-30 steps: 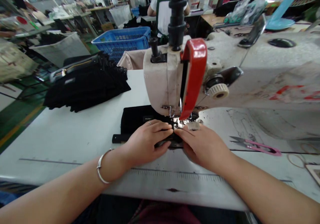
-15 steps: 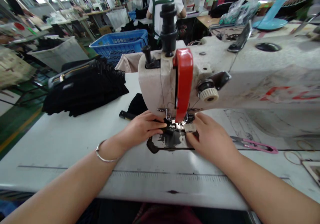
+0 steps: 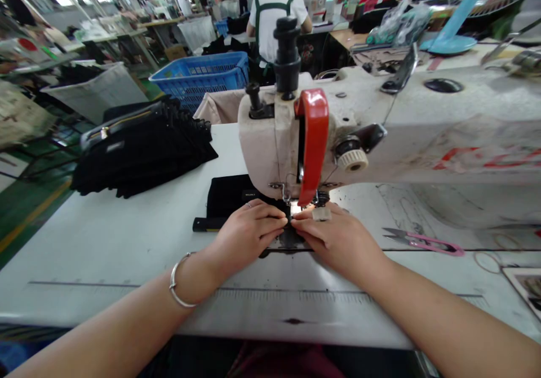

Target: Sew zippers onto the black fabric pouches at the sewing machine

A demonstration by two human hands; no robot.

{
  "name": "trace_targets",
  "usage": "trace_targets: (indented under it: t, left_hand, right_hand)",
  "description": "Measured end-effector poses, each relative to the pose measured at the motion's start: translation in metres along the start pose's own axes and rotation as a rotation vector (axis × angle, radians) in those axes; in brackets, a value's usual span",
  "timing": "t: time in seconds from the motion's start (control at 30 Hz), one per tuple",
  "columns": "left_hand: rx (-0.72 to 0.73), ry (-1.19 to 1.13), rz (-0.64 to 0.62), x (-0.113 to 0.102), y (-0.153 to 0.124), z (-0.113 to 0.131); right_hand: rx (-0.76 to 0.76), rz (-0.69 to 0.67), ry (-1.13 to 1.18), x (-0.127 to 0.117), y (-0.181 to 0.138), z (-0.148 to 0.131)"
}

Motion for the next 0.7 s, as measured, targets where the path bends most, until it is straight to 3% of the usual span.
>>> trace_targets:
  t: [0.33,0.7]
  left_hand:
    - [-0.028,-0.028,0.001,0.001,0.004,-0.007]
    - [-0.046,-0.021,0.033,0.008,0.011,-0.022]
  right_hand:
    - [0.100,-0.015,-0.075,0.007,-0.002,0.007]
    - [0.094,0.020,-0.142,0.007,0.003,0.015]
Point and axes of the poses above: each hand's wrist, its own y-axis towards the middle knuckle, its own x-axis out of the palm, z = x × y, the point moved 6 cm from there along y, towards the middle knuckle
